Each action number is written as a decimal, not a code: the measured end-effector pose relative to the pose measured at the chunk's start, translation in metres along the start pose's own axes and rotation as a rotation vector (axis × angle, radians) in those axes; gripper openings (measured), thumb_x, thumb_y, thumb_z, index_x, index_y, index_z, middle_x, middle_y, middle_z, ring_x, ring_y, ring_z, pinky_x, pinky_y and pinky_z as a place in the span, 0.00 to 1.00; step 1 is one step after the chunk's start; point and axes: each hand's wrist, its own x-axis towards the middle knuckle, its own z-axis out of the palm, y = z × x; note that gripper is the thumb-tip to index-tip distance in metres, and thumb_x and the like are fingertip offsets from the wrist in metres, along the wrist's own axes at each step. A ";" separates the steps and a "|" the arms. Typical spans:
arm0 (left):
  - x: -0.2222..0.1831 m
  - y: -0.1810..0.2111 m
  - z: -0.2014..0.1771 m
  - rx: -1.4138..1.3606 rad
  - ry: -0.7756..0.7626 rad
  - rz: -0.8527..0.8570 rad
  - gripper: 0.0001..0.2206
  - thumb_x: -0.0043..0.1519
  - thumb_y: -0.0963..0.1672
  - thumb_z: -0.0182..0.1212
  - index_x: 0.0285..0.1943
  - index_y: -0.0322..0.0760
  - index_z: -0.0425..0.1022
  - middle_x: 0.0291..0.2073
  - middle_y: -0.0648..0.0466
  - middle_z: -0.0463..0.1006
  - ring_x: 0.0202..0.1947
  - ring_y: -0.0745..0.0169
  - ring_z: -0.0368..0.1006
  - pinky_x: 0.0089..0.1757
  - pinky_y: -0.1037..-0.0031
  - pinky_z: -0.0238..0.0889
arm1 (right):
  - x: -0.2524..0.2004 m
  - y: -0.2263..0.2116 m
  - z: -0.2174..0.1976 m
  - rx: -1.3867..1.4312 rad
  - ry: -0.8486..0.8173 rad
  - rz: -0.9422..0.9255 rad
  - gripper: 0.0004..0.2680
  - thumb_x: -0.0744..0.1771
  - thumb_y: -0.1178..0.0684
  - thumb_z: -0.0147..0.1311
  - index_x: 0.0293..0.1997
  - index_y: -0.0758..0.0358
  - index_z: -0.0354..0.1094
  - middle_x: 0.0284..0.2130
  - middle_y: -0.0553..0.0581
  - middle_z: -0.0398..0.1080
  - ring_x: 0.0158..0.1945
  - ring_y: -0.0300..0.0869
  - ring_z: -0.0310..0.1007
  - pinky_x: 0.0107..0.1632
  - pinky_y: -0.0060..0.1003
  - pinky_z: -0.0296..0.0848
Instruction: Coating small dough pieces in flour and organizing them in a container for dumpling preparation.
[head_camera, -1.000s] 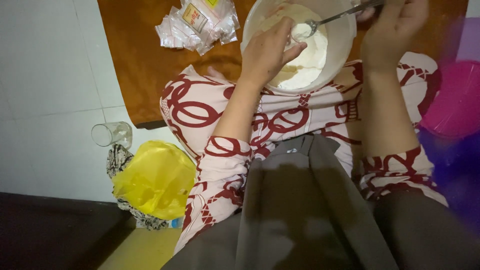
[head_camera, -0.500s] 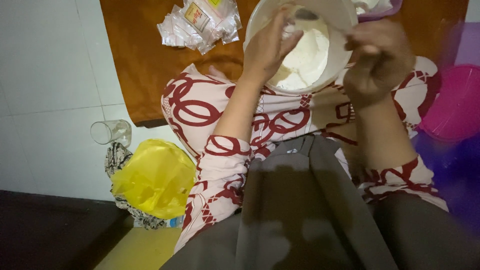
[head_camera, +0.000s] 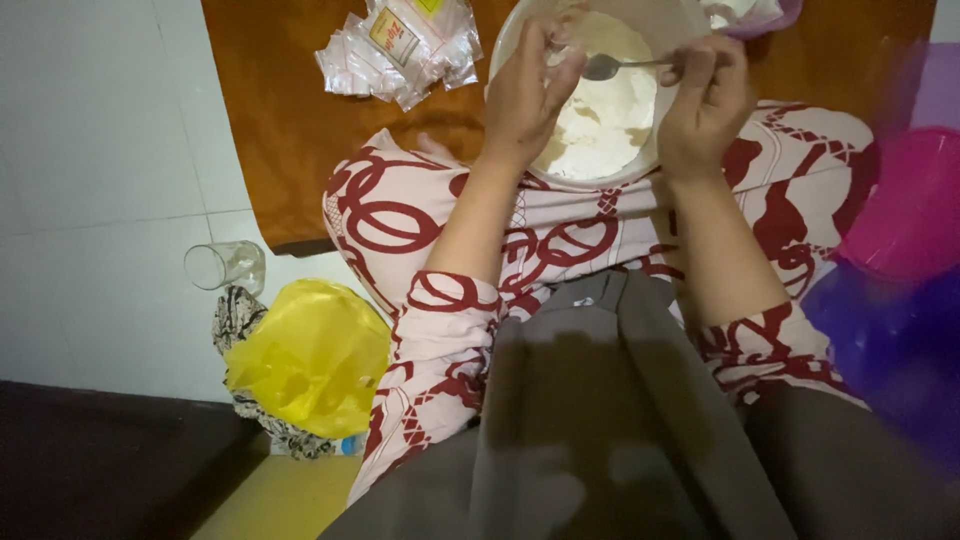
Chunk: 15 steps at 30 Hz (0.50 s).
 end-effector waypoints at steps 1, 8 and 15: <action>0.000 -0.003 0.002 0.034 0.016 0.006 0.22 0.66 0.58 0.43 0.51 0.40 0.63 0.40 0.53 0.76 0.36 0.55 0.74 0.39 0.66 0.65 | 0.003 -0.004 0.000 -0.008 -0.028 0.015 0.08 0.76 0.59 0.39 0.47 0.73 0.63 0.35 0.63 0.70 0.34 0.46 0.68 0.41 0.38 0.71; 0.000 0.003 -0.002 -0.010 0.070 0.038 0.15 0.67 0.53 0.51 0.51 0.41 0.62 0.39 0.54 0.74 0.38 0.57 0.73 0.42 0.68 0.66 | 0.009 -0.011 0.003 -0.273 -0.125 -0.048 0.02 0.73 0.68 0.49 0.45 0.76 0.67 0.38 0.64 0.70 0.34 0.48 0.73 0.38 0.40 0.72; 0.004 0.006 -0.005 -0.179 0.160 0.081 0.13 0.68 0.51 0.51 0.52 0.40 0.63 0.38 0.53 0.72 0.37 0.57 0.69 0.43 0.69 0.64 | 0.033 -0.005 0.011 -0.207 -0.170 -0.052 0.04 0.73 0.68 0.53 0.45 0.82 0.72 0.33 0.68 0.77 0.31 0.49 0.78 0.33 0.39 0.72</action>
